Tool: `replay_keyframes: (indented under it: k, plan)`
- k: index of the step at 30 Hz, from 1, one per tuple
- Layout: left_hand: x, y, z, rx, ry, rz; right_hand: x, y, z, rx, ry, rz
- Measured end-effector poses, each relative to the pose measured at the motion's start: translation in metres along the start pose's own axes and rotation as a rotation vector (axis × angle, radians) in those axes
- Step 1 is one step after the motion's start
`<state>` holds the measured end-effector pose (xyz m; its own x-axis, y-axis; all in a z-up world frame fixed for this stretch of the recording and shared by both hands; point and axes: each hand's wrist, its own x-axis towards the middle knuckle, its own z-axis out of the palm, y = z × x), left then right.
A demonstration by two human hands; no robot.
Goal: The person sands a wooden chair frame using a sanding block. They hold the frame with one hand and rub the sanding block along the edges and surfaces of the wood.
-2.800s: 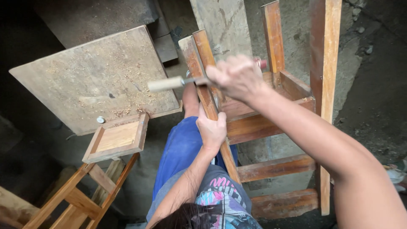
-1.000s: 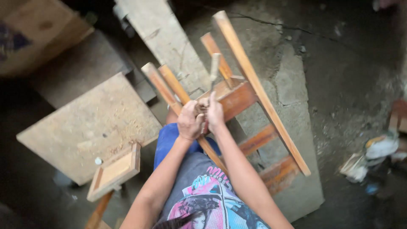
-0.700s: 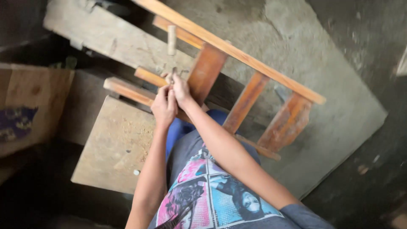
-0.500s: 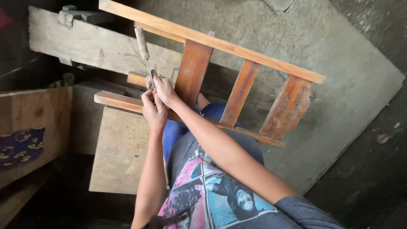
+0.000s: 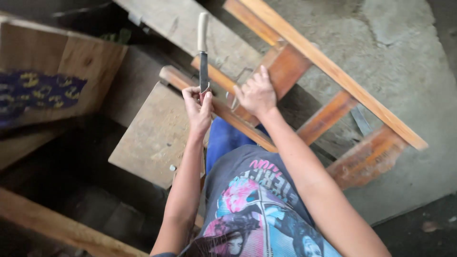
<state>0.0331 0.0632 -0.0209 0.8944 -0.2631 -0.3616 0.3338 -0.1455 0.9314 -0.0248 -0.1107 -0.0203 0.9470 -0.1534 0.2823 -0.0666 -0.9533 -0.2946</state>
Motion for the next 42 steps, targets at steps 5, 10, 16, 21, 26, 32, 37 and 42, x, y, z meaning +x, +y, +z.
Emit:
replay_keyframes:
  k: [5, 10, 16, 21, 26, 32, 37, 42]
  plan:
    - [0.001, 0.057, -0.034, 0.071, 0.11, -0.006, 0.0, 0.002, 0.006, -0.023, -0.036, 0.001]
    - [0.015, 0.021, -0.073, 0.14, 0.168, -0.03, 0.002, 0.003, 0.005, -0.039, -0.041, -0.006]
    - [0.015, 0.038, -0.066, 0.276, 0.204, -0.104, 0.005, 0.0, 0.002, -0.023, 0.009, 0.042]
    - [0.024, 0.03, -0.064, 0.654, 0.203, -0.085, 0.005, 0.001, 0.003, -0.026, 0.003, 0.052]
    - [0.037, 0.026, -0.066, 0.778, 0.304, -0.084, 0.006, -0.001, 0.002, -0.021, -0.006, 0.05]
    - [0.035, 0.021, -0.062, 0.966, 0.366, -0.059, 0.003, -0.002, 0.003, -0.024, -0.02, 0.047]
    - [-0.001, 0.042, -0.037, 1.081, 0.188, 0.024, 0.007, -0.003, 0.002, -0.025, -0.027, 0.039]
    - [-0.002, 0.058, -0.03, 1.11, 0.164, 0.102, 0.011, 0.001, 0.001, -0.036, -0.035, 0.032]
